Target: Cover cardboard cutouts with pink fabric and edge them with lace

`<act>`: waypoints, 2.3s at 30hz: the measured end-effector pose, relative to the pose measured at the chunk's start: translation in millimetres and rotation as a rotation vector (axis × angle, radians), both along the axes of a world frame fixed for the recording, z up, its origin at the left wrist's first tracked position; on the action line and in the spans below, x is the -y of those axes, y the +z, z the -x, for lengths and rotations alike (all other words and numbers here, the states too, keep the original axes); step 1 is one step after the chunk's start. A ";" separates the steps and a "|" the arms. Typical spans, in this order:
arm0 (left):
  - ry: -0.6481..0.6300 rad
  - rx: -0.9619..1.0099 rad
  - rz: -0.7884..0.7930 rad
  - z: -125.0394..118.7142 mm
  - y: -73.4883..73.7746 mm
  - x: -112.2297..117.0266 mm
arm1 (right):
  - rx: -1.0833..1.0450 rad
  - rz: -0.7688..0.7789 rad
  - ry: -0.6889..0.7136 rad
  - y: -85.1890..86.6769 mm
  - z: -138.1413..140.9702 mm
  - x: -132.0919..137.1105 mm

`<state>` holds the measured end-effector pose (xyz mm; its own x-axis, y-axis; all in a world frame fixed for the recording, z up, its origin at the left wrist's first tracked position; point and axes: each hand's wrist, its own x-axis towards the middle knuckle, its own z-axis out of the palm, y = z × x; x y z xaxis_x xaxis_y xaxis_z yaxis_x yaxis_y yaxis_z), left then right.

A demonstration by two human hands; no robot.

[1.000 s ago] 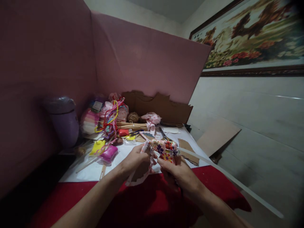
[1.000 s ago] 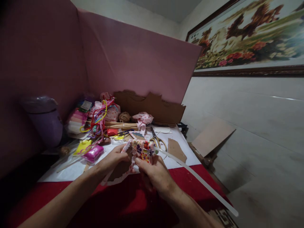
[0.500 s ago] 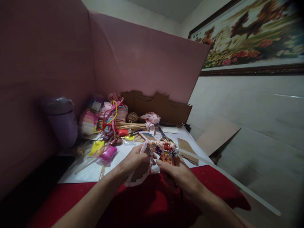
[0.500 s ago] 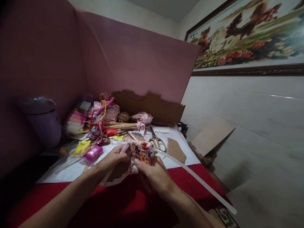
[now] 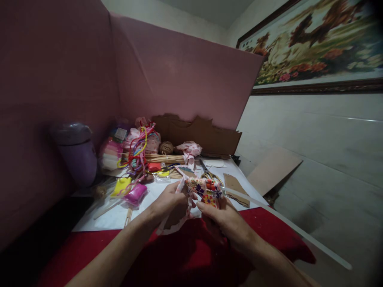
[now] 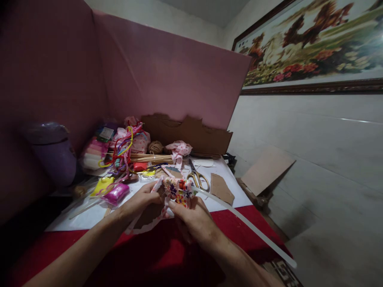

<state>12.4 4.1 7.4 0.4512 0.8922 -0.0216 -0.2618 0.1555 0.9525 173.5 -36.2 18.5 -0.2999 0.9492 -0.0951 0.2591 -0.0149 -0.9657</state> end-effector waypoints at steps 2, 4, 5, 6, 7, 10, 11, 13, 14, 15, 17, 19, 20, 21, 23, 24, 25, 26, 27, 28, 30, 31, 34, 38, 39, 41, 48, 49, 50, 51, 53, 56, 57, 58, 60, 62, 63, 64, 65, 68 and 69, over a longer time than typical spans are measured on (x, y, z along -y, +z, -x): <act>0.014 -0.010 0.016 -0.4 1.9 0.7 | -0.011 0.007 -0.001 0.0 -0.3 0.5; 0.031 -0.011 0.026 -0.7 3.7 1.6 | -0.014 0.004 -0.004 0.6 -0.5 1.4; 0.033 -0.008 0.026 -0.9 4.2 2.0 | -0.012 0.000 -0.003 0.9 -0.7 1.8; 0.031 -0.003 0.024 -1.0 4.5 2.2 | -0.010 -0.003 -0.003 1.1 -0.9 2.3; 0.028 0.003 0.021 -1.1 4.5 2.3 | -0.011 -0.003 -0.005 1.2 -1.2 2.6; 0.025 0.010 0.025 -1.3 3.4 1.6 | -0.032 0.006 -0.012 0.7 -2.2 3.0; 0.024 0.008 0.027 -1.3 3.0 1.2 | -0.043 0.007 -0.014 0.3 -2.4 2.9; 0.018 0.000 0.024 -1.2 2.3 0.3 | -0.052 0.001 -0.012 -0.2 -2.7 2.2; 0.017 -0.002 0.020 -1.1 2.1 0.0 | -0.052 -0.003 -0.008 -0.2 -2.5 1.8; 0.014 -0.004 0.016 -1.0 2.0 -0.2 | -0.051 -0.005 -0.006 0.1 -2.1 1.5; 0.009 -0.009 0.007 -0.8 2.1 -0.3 | -0.049 -0.003 -0.008 1.2 -0.7 0.9; 0.010 -0.013 -0.001 -0.7 2.3 0.2 | -0.052 0.001 -0.017 2.7 1.3 0.5; 0.012 -0.011 -0.003 -0.7 2.5 0.6 | -0.053 0.002 -0.021 3.3 2.3 0.4; 0.013 -0.005 -0.006 -0.8 2.7 1.0 | -0.054 0.002 -0.022 3.8 3.2 0.3; 0.011 0.007 -0.005 -0.9 3.1 1.8 | -0.055 0.006 -0.024 4.2 4.2 0.2; 0.008 0.011 -0.003 -0.9 3.2 2.1 | -0.053 0.008 -0.023 4.2 4.3 0.1; 0.006 0.012 -0.002 -0.9 3.2 2.3 | -0.049 0.011 -0.022 4.1 4.1 0.0; 0.005 0.007 -0.003 -0.9 3.1 2.3 | -0.042 0.014 -0.022 3.9 3.7 0.0; 0.005 0.001 -0.001 -0.8 2.9 2.2 | -0.032 0.013 -0.022 3.6 3.1 -0.1; 0.006 -0.005 0.000 -0.7 2.5 2.1 | -0.023 0.011 -0.022 3.3 2.3 -0.1; 0.007 -0.014 0.001 -0.6 1.7 1.7 | -0.011 0.010 -0.026 2.8 0.7 0.0; 0.004 -0.012 0.003 -0.5 1.3 1.6 | -0.006 0.013 -0.029 2.6 0.0 0.2; 0.002 0.010 0.002 -0.7 0.6 1.4 | 0.008 0.028 -0.026 3.3 -1.5 1.3; -0.006 0.025 0.001 -0.8 1.4 1.1 | 0.016 0.018 -0.016 6.0 -1.3 3.3; -0.006 0.018 0.004 -0.8 1.9 1.0 | 0.017 0.015 -0.017 6.7 -1.0 3.7; -0.002 0.003 0.009 -0.8 3.0 0.8 | 0.019 0.011 -0.023 7.7 -0.5 4.3; -0.009 0.001 0.031 0.1 5.6 0.9 | -0.034 -0.008 -0.009 6.7 -1.8 5.7; -0.015 0.002 0.038 0.4 5.7 1.0 | -0.047 -0.010 -0.009 6.1 -2.4 5.9; -0.020 0.010 0.041 0.7 5.7 1.0 | -0.054 -0.010 -0.011 5.6 -3.0 6.1; -0.025 0.024 0.043 1.1 5.8 0.9 | -0.055 -0.006 -0.015 5.0 -3.6 6.4; -0.034 0.059 0.043 1.7 5.8 0.7 | -0.060 0.003 -0.028 4.2 -4.7 7.1; -0.053 0.082 0.052 2.5 5.8 -0.1 | -0.094 0.017 -0.032 4.3 -6.0 8.7; -0.061 0.080 0.055 2.8 5.4 -0.4 | -0.111 0.017 -0.029 4.8 -6.3 9.2; -0.068 0.083 0.055 3.1 4.9 -0.7 | -0.131 0.017 -0.026 5.5 -6.6 9.8; -0.090 0.112 0.053 3.9 3.0 -1.5 | -0.182 0.024 -0.022 7.5 -7.1 10.5; -0.120 0.157 0.058 4.9 0.8 -2.1 | -0.250 0.046 -0.023 10.5 -7.6 10.7; -0.139 0.177 0.065 5.5 0.1 -2.2 | -0.291 0.062 -0.025 12.3 -7.9 10.7; -0.155 0.194 0.071 6.2 -0.1 -2.2 | -0.331 0.076 -0.031 14.2 -8.3 10.6; -0.170 0.204 0.080 6.9 0.1 -1.9 | -0.370 0.081 -0.042 16.2 -8.9 10.5; -0.201 0.225 0.106 9.5 2.9 -0.4 | -0.472 0.068 -0.084 22.1 -12.5 10.2; -0.209 0.232 0.114 10.5 4.0 0.1 | -0.494 0.056 -0.101 23.9 -14.2 10.1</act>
